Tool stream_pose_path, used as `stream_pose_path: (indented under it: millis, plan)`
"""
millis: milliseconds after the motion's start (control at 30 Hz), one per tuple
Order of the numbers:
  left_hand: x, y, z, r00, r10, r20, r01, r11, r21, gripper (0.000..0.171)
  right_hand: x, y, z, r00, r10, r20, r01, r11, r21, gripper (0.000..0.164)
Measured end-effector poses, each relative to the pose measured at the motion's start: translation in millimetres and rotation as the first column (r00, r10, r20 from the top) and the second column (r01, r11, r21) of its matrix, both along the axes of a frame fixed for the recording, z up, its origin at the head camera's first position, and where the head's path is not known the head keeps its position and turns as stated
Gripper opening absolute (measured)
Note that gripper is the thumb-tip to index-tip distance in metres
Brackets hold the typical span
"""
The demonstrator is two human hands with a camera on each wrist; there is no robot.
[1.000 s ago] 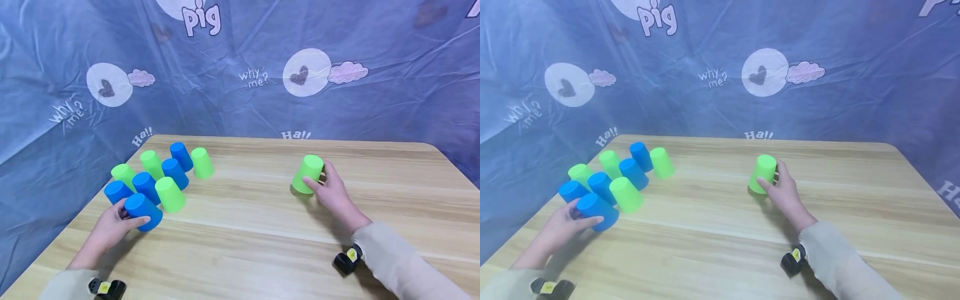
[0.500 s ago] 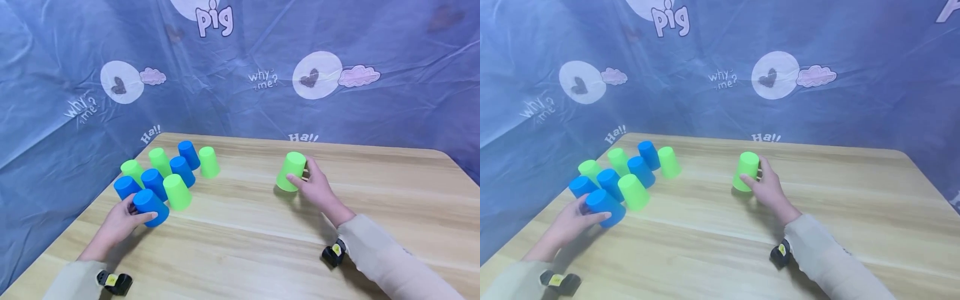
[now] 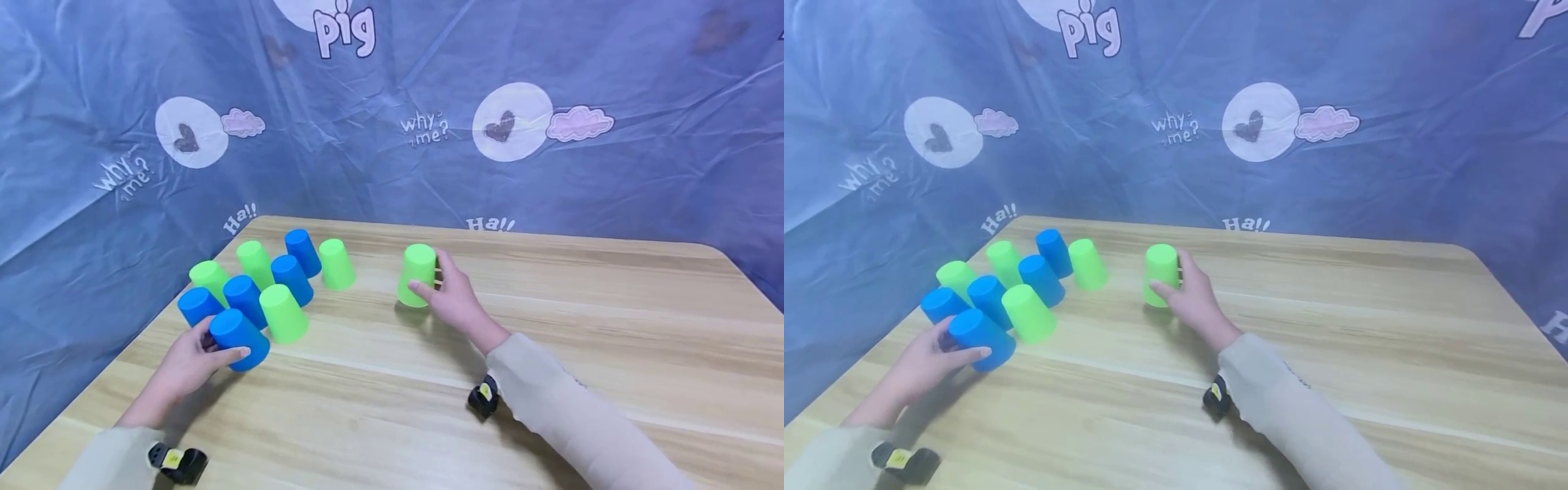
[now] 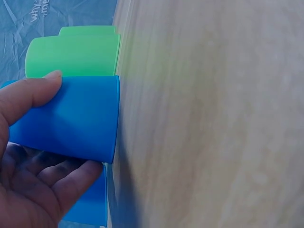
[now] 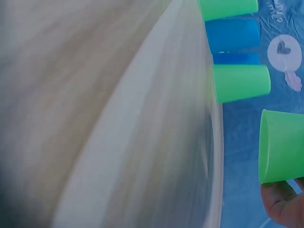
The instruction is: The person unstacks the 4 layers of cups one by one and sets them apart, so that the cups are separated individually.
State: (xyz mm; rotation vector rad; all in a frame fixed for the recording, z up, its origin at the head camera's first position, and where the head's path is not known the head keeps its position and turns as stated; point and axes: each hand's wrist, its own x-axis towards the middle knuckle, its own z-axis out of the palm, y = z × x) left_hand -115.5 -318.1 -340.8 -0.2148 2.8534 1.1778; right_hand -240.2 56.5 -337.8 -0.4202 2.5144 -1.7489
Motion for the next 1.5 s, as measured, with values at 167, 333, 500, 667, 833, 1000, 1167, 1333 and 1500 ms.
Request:
stream_pose_path:
  millis: [167,333,500,667,833,1000,1167,1333,1500]
  plan:
    - [-0.4,1.1,-0.7,1.000,0.002,0.009,-0.002,1.000,0.004,0.080,-3.5,-18.6,-4.2,0.999,0.018,-0.034,-0.018,1.000,0.017,0.064]
    - [-0.6,0.7,-0.8,1.000,0.006,0.025,-0.005,1.000,0.000,0.082,-6.6,-41.2,-6.3,0.996,0.045,-0.079,-0.042,0.998,0.044,0.062]
    - [-0.3,0.8,0.6,0.999,0.009,0.048,-0.009,1.000,-0.017,0.083,-7.5,-63.0,-7.1,0.992,0.074,-0.097,-0.069,0.996,0.053,0.063]
    - [2.0,0.7,1.5,0.998,0.014,0.057,-0.013,1.000,-0.015,0.082,-4.9,-83.1,-5.5,0.992,0.104,-0.076,-0.100,0.994,0.049,0.061]
    - [1.5,0.4,1.2,0.999,0.010,0.047,-0.009,1.000,-0.015,0.081,-1.6,-100.3,-2.0,0.993,0.117,-0.033,-0.118,0.993,-0.009,0.063]
    - [1.4,3.2,1.8,0.999,0.010,0.051,-0.010,1.000,-0.005,0.080,-1.0,-113.9,-2.5,0.993,0.118,0.003,-0.118,0.993,-0.033,0.067]
    - [0.6,4.4,2.6,0.998,0.011,0.061,-0.011,1.000,-0.007,0.081,-3.3,-121.1,-6.4,0.995,0.097,0.017,-0.097,0.995,0.003,0.069]
    - [2.2,2.8,3.7,0.998,0.023,0.063,-0.022,1.000,-0.008,0.081,-6.6,-126.7,-13.3,0.994,0.107,0.039,-0.108,0.993,0.036,0.070]
    - [2.5,4.5,3.3,0.998,0.021,0.061,-0.021,1.000,-0.005,0.081,-7.7,-131.7,-18.5,0.990,0.127,0.067,-0.130,0.991,0.045,0.071]
